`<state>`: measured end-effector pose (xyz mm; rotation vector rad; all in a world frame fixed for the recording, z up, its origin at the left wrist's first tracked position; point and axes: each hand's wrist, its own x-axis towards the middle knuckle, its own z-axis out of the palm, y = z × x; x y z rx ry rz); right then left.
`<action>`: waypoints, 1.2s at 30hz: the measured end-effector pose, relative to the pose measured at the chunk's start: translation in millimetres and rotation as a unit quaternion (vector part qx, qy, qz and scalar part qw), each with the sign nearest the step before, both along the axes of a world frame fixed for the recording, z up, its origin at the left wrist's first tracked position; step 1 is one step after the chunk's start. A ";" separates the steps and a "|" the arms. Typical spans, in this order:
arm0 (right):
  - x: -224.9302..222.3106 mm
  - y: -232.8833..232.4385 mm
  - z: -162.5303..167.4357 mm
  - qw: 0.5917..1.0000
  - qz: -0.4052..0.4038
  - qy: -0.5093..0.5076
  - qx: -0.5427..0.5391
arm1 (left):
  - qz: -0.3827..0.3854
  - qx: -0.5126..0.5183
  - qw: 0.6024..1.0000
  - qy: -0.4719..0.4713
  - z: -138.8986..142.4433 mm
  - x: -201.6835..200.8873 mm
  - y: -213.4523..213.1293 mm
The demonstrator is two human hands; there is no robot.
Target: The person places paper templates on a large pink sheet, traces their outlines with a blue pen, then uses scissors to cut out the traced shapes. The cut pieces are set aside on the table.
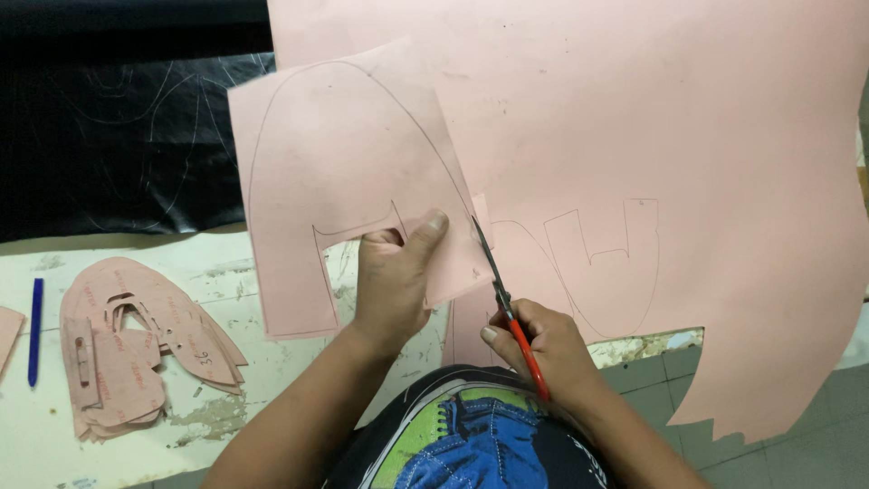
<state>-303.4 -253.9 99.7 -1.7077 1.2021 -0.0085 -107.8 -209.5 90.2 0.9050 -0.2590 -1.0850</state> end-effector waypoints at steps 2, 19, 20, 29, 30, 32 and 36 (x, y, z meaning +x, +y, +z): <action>0.2 -4.6 0.7 1.000 -0.001 -0.016 -0.005 | -0.019 0.045 0.983 -0.179 -1.6 -7.6 6.6; -3.0 -2.0 -0.9 0.998 -0.031 -0.052 0.026 | -0.040 0.008 0.999 0.018 -6.9 -17.5 7.1; -2.7 -1.6 -1.2 0.998 -0.038 -0.042 0.032 | -0.040 0.009 0.999 0.020 -7.5 -17.3 6.9; -0.7 0.2 1.8 0.999 -0.034 -0.020 0.021 | -0.045 0.016 0.999 0.011 -9.4 -17.3 7.8; -0.6 0.4 2.5 0.999 -0.035 -0.004 0.021 | -0.041 0.003 0.999 0.021 -8.6 -17.1 7.8; 0.4 1.4 2.5 0.999 -0.037 -0.017 0.032 | -0.032 -0.023 0.998 0.041 -6.4 -15.8 7.1; 1.2 3.8 -1.6 0.999 -0.016 -0.027 0.016 | 0.007 0.021 1.000 0.001 -2.1 -9.7 7.3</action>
